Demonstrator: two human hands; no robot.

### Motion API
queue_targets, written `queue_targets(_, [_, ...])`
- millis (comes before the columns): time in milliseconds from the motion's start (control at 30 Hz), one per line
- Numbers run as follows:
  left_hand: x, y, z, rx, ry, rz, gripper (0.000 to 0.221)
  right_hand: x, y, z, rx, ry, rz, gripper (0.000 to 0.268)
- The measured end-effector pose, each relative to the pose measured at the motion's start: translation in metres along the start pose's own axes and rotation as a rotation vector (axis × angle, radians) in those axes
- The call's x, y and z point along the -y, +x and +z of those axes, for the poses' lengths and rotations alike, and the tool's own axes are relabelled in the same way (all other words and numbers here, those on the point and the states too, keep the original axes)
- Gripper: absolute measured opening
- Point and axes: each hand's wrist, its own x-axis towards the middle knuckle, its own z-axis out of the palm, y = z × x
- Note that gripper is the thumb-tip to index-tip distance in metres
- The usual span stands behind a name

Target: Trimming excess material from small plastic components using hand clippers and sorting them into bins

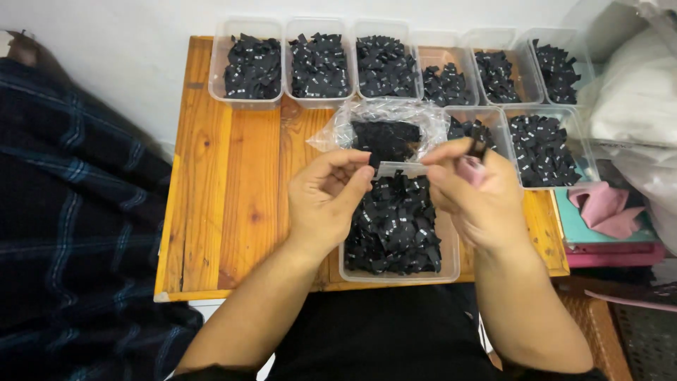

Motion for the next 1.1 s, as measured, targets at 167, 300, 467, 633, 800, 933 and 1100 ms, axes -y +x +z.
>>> queue_targets(167, [0.01,-0.002,-0.001,0.043,-0.045,-0.013,0.02,-0.003,0.014,0.008,0.013,-0.307,0.093,0.016])
queue_targets(300, [0.004,-0.003,0.002,0.071,-0.025,-0.017,0.021,0.001,0.023,0.011,0.092,-0.467,0.082,0.017])
queue_targets(467, [0.005,-0.004,0.002,0.115,0.006,0.02,0.022,-0.002,0.023,0.016,0.068,-0.571,0.107,0.008])
queue_targets(633, [-0.002,0.002,0.003,0.07,0.058,0.105,0.017,-0.005,0.03,0.016,-0.02,-0.437,0.181,0.003])
queue_targets(800, [-0.008,0.008,-0.002,0.029,0.102,0.169,0.014,-0.002,0.045,0.019,-0.038,-0.429,0.233,0.004])
queue_targets(933, [-0.01,0.009,-0.001,0.037,0.112,0.163,0.013,-0.006,0.057,0.018,-0.061,-0.367,0.298,0.005])
queue_targets(1100, [-0.009,0.006,0.0,0.049,0.135,0.17,0.013,0.001,0.087,0.014,0.01,-0.843,0.286,0.013])
